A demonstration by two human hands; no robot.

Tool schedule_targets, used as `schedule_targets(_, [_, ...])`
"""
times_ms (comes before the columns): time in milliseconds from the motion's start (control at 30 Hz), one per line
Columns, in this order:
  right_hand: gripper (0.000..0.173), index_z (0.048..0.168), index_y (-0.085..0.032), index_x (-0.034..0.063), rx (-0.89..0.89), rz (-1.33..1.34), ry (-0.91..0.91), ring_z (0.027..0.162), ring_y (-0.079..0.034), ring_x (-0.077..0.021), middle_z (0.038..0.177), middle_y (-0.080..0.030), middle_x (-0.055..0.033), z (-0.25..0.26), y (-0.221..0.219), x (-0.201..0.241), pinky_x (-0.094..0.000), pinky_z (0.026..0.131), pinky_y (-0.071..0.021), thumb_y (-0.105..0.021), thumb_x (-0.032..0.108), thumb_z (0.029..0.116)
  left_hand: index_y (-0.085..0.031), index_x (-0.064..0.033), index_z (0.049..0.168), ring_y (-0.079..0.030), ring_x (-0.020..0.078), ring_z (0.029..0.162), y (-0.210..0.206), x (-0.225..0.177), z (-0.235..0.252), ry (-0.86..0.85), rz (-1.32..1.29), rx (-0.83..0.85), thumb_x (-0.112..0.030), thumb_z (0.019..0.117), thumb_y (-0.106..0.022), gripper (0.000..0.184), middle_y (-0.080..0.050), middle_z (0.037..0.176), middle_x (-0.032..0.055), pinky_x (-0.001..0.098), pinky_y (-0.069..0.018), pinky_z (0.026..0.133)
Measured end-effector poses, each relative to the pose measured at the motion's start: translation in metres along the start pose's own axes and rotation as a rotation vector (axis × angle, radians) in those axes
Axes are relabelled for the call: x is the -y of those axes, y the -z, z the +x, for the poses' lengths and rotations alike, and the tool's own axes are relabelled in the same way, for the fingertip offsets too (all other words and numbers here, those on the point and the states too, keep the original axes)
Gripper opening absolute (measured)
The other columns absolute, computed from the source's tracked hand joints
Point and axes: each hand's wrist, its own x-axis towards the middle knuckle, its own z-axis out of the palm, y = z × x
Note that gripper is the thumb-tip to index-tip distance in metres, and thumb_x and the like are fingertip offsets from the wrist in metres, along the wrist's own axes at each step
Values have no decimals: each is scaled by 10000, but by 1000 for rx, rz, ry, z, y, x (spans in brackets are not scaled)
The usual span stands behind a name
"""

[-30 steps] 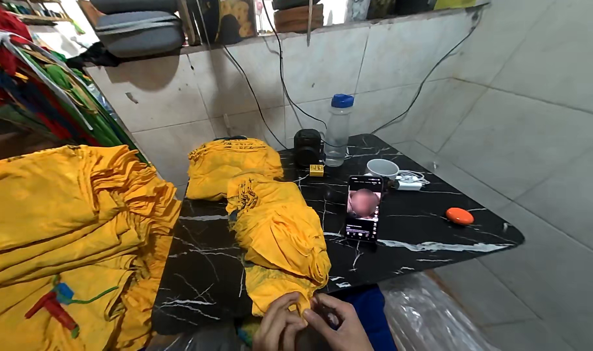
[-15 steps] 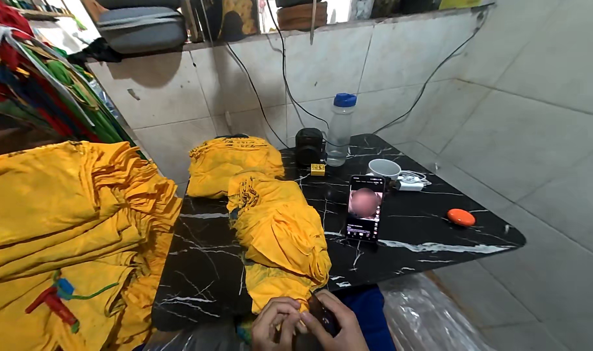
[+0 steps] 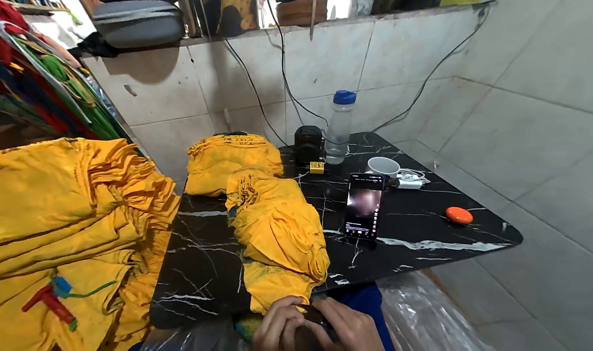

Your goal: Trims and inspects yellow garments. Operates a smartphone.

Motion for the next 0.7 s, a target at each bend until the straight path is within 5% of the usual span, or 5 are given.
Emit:
schedule_targets(267, [328, 939, -740, 92, -84, -59, -55, 608, -678, -172, 732, -689, -44, 1, -9, 9, -351, 508, -546, -623, 388, 1018, -686, 1, 928, -709, 149, 1097, 0, 0, 1, 9, -24, -23, -23, 994, -603, 108, -724, 1188, 140, 271, -599, 934])
schedule_targets(433, [229, 1081, -736, 38, -24, 682, -397, 758, -675, -69, 895, -732, -26, 9, -16, 3, -264, 697, -583, -753, 216, 938, -670, -3, 970, -726, 150, 1032, 0, 2, 1, 58, -116, -76, -47, 1003, -605, 86, -733, 1152, 132, 276, -618, 867])
schedule_targets(533, [88, 997, -745, 36, -54, 956, -422, 792, -663, -65, 921, -727, -11, 13, -21, -5, -242, 684, -556, -722, 87, 929, -665, -8, 1013, -715, 89, 711, 8, -7, 0, 153, -106, -69, -91, 1019, -607, 101, -726, 979, 74, 247, -639, 620])
schedule_targets(600, [93, 1016, -732, 45, -27, 1061, -462, 839, -662, -76, 960, -723, -9, 13, -21, -14, -257, 749, -564, -687, 94, 952, -712, -12, 1018, -673, 104, 668, 22, -12, -2, 182, -3, 152, -139, 1012, -631, 151, -726, 884, 75, 280, -595, 627])
schedule_targets(700, [121, 1078, -691, 71, 22, 1178, -614, 506, -474, -25, 769, -642, 18, 13, -19, -17, -192, 434, -395, -680, 131, 973, -745, -66, 1135, -734, 214, 924, 41, -10, -2, 182, 153, 692, -157, 987, -674, 189, -751, 1058, 91, 440, -605, 858])
